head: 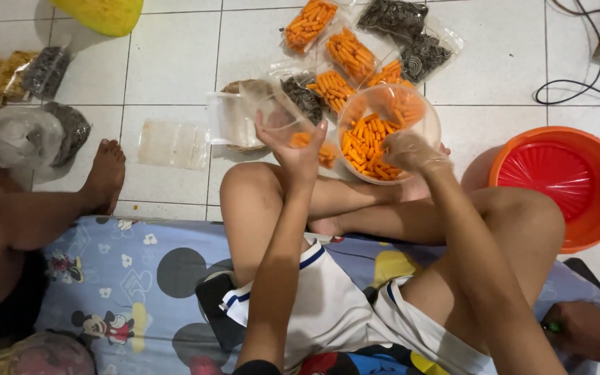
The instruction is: A person wearing plastic gloves uses a small plastic container to scoop orange snacks from a large bowl into individual plastic bags.
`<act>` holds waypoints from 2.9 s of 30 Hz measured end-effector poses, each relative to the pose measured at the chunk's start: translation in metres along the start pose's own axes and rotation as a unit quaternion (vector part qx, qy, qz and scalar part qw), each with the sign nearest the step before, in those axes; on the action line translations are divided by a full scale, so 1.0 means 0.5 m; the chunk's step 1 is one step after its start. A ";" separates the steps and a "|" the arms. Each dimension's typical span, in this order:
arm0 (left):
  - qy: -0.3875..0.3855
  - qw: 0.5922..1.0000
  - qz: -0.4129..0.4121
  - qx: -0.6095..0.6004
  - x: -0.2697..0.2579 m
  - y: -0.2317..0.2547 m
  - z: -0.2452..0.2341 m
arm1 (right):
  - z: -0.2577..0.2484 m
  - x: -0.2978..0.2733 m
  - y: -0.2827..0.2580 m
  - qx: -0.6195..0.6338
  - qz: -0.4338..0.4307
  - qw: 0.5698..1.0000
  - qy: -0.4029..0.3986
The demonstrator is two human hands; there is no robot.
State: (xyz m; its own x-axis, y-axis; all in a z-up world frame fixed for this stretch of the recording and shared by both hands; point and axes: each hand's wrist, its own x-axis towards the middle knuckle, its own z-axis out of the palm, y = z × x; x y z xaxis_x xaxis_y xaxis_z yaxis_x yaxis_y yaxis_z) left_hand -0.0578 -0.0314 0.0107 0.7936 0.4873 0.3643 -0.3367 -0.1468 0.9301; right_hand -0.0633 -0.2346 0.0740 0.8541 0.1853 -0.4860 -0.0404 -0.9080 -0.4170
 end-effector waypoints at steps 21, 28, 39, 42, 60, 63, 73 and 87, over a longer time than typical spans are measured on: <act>-0.058 0.960 0.204 0.182 0.012 -0.076 0.035 | 0.242 0.294 0.233 0.011 -0.241 0.963 0.120; -0.127 0.918 0.254 0.275 0.001 -0.050 0.033 | 0.003 0.101 0.139 -0.025 -0.080 0.938 0.336; -0.162 0.898 0.306 0.271 -0.034 -0.052 0.016 | -0.040 -0.071 0.010 -0.093 -0.215 0.888 0.395; -0.153 0.899 0.307 0.270 -0.035 -0.057 0.012 | -0.049 -0.082 -0.013 -0.035 -0.247 0.888 0.387; -0.005 0.999 -0.014 -0.047 0.054 -0.010 -0.011 | 0.102 0.132 0.110 -0.062 -0.031 0.994 0.082; -0.004 0.998 -0.008 -0.063 0.074 -0.026 -0.016 | 0.089 0.110 0.050 -0.102 -0.079 0.989 0.071; -0.022 0.998 0.065 -0.004 0.098 -0.036 0.035 | 0.457 0.416 0.257 -0.201 -0.057 0.977 -0.048; -0.093 0.991 0.042 0.092 0.043 -0.096 0.023 | 0.325 0.302 0.131 -0.278 -0.208 0.933 0.091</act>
State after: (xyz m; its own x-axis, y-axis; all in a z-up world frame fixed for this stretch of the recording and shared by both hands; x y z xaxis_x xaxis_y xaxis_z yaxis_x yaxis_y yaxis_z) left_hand -0.0186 -0.0238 -0.0255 0.8521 0.3019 0.4276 -0.3216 -0.3425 0.8828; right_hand -0.0211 -0.2053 -0.1514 0.8112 0.5452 -0.2115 0.5473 -0.8352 -0.0535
